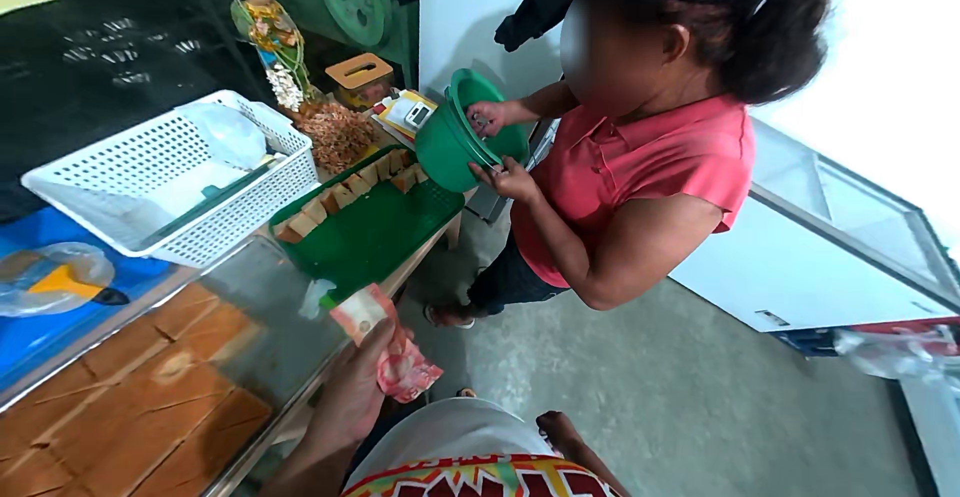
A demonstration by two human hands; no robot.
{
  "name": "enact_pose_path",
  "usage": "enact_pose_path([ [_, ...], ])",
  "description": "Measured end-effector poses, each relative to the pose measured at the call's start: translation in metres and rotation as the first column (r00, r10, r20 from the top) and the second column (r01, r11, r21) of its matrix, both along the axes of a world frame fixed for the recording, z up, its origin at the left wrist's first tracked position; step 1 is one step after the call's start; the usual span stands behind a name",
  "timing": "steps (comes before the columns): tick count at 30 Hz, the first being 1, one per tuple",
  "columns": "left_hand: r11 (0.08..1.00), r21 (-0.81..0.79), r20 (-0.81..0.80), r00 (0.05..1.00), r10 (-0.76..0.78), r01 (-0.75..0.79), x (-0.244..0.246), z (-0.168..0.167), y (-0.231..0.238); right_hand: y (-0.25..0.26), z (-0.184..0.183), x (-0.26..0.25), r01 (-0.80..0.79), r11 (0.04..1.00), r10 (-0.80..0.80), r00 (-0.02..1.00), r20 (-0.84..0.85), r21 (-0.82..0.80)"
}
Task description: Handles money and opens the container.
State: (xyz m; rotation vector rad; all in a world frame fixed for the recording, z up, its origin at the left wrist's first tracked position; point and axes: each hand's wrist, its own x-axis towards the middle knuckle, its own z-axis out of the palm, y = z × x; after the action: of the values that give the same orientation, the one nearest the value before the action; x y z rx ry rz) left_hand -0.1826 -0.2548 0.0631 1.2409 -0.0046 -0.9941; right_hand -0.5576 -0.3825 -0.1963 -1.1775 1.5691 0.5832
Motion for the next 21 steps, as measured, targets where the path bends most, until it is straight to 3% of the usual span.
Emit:
enact_pose_path([
  [12,0.999,0.002,-0.060,0.997,0.050,-0.050,0.003,-0.004,0.006,0.008,-0.023,-0.007,-0.044,0.999,0.044,0.999,0.002,-0.010],
  [21,0.997,-0.065,-0.117,0.992,0.034,-0.042,0.005,0.001,0.014,0.005,-0.006,0.005,-0.080,0.996,0.081,0.997,0.011,-0.030],
])
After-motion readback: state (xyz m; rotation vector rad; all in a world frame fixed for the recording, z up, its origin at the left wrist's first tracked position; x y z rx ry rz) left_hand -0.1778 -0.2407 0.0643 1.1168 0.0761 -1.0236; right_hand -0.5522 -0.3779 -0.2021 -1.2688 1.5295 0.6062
